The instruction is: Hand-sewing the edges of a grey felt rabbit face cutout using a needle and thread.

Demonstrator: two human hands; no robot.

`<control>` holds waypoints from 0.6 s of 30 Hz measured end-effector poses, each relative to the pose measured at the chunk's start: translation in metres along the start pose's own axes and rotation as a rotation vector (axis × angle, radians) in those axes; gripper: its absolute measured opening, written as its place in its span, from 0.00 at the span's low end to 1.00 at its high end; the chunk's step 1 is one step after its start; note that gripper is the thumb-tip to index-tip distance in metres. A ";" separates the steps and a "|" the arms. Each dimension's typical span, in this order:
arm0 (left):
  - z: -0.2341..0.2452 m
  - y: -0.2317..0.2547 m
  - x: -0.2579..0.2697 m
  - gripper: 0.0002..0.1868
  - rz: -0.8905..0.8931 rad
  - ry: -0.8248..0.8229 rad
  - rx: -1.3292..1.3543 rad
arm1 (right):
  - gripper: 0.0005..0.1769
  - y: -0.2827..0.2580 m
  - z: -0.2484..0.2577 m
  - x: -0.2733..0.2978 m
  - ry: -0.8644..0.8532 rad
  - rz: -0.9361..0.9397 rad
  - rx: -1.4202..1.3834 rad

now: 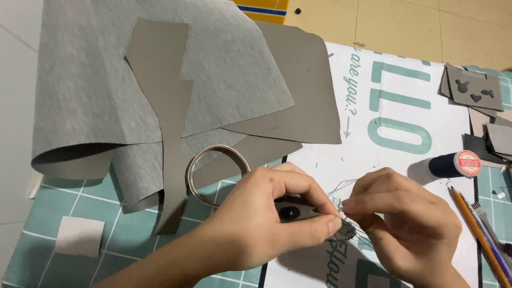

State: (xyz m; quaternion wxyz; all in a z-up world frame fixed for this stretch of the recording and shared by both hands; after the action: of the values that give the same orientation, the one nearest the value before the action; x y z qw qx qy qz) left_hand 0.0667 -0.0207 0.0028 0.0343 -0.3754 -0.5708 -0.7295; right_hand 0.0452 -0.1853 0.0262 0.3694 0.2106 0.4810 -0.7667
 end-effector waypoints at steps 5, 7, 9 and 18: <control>-0.003 -0.001 -0.002 0.06 -0.044 -0.011 0.028 | 0.09 -0.003 -0.001 0.002 0.038 0.004 0.035; -0.004 -0.001 -0.003 0.06 -0.063 -0.009 0.035 | 0.08 -0.002 -0.001 0.004 0.048 -0.003 0.036; -0.003 -0.001 -0.004 0.06 -0.081 0.002 0.014 | 0.06 0.000 -0.002 0.006 0.064 -0.020 0.034; -0.003 -0.003 -0.006 0.07 0.042 -0.001 0.027 | 0.07 0.007 -0.007 0.008 0.059 -0.059 -0.022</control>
State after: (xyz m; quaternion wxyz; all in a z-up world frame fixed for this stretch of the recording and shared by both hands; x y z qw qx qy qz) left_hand 0.0677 -0.0248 -0.0036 0.0546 -0.3872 -0.5725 -0.7207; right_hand 0.0456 -0.1838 0.0133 0.3345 0.2150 0.5061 -0.7654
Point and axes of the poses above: each hand's wrist, its own x-axis away from the middle knuckle, its own z-axis out of the back of the hand, y = z × x, the point moved 8 cm from there along -x, towards the middle knuckle, and after that the axes turned 15 degrees about z, right-handed, at the moved point
